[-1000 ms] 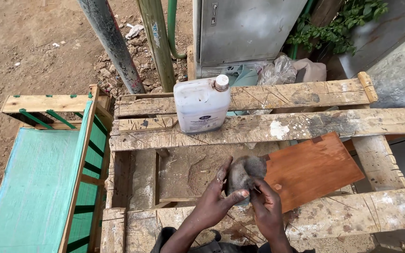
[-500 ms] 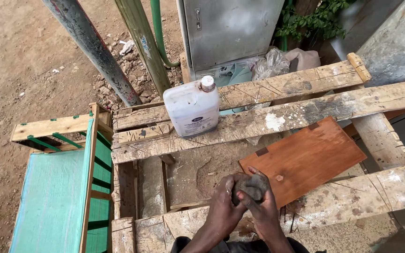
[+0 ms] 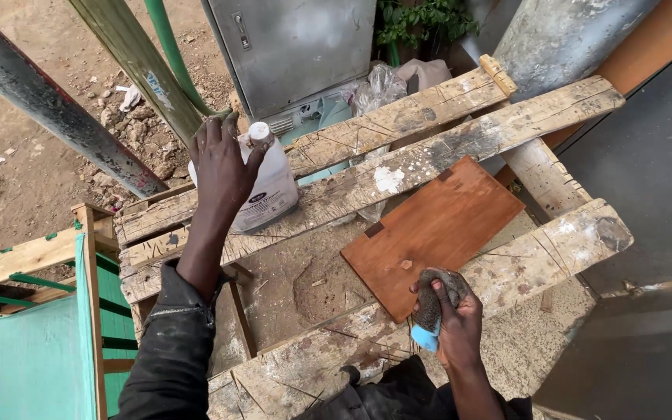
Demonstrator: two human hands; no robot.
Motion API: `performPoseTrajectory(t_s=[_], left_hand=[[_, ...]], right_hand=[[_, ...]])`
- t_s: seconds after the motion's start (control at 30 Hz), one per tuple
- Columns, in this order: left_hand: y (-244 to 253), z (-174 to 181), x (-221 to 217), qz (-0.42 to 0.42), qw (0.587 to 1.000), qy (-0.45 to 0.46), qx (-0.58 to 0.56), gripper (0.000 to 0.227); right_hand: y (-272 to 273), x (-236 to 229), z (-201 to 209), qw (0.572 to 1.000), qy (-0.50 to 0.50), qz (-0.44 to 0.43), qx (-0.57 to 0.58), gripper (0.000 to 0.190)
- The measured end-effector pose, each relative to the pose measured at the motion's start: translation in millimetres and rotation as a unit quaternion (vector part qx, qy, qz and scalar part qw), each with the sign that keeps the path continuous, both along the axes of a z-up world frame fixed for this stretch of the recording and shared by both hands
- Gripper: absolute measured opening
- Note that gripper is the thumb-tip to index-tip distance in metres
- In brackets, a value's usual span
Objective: The person is applying a dark wood stain to a rectangular wooden board using a cloth. They pour the stain from a large white plastic jug into a small metal cap, then dip the cloth into the cap and rub the stain onto the wood surface to achieve an even finish.
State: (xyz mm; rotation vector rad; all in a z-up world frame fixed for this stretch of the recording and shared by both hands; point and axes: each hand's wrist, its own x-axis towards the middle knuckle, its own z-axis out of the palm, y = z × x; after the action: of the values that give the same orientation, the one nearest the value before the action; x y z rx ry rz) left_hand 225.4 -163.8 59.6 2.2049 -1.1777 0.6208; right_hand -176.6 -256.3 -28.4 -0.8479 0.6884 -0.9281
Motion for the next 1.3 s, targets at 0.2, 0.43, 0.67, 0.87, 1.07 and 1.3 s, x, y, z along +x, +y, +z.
performPoseTrajectory(t_s=[0.2, 0.43, 0.67, 0.87, 1.07, 1.3], left_hand=[[-39, -16, 38, -0.008, 0.983, 0.066, 0.172, 0.061], [-41, -35, 54, 0.045, 0.982, 0.028, 0.179, 0.056], [-41, -29, 36, 0.06, 0.984, -0.005, 0.166, 0.051], [-39, -35, 33, 0.06, 0.987, -0.026, 0.145, 0.05], [-40, -35, 32, 0.065, 0.987, -0.043, 0.14, 0.051], [-40, -37, 31, 0.062, 0.988, -0.056, 0.133, 0.052]], right_hand=[[-11, -10, -2, 0.999, 0.03, -0.015, 0.018, 0.02], [-107, -14, -52, 0.996, 0.083, 0.0, -0.014, 0.048], [-155, 25, 22, 0.922, 0.23, 0.146, -0.276, 0.055], [-169, 46, 40, 0.851, 0.334, 0.093, -0.394, 0.023], [-165, 53, 45, 0.846, 0.328, 0.088, -0.411, 0.049], [-162, 51, 51, 0.818, 0.346, 0.106, -0.446, 0.056]])
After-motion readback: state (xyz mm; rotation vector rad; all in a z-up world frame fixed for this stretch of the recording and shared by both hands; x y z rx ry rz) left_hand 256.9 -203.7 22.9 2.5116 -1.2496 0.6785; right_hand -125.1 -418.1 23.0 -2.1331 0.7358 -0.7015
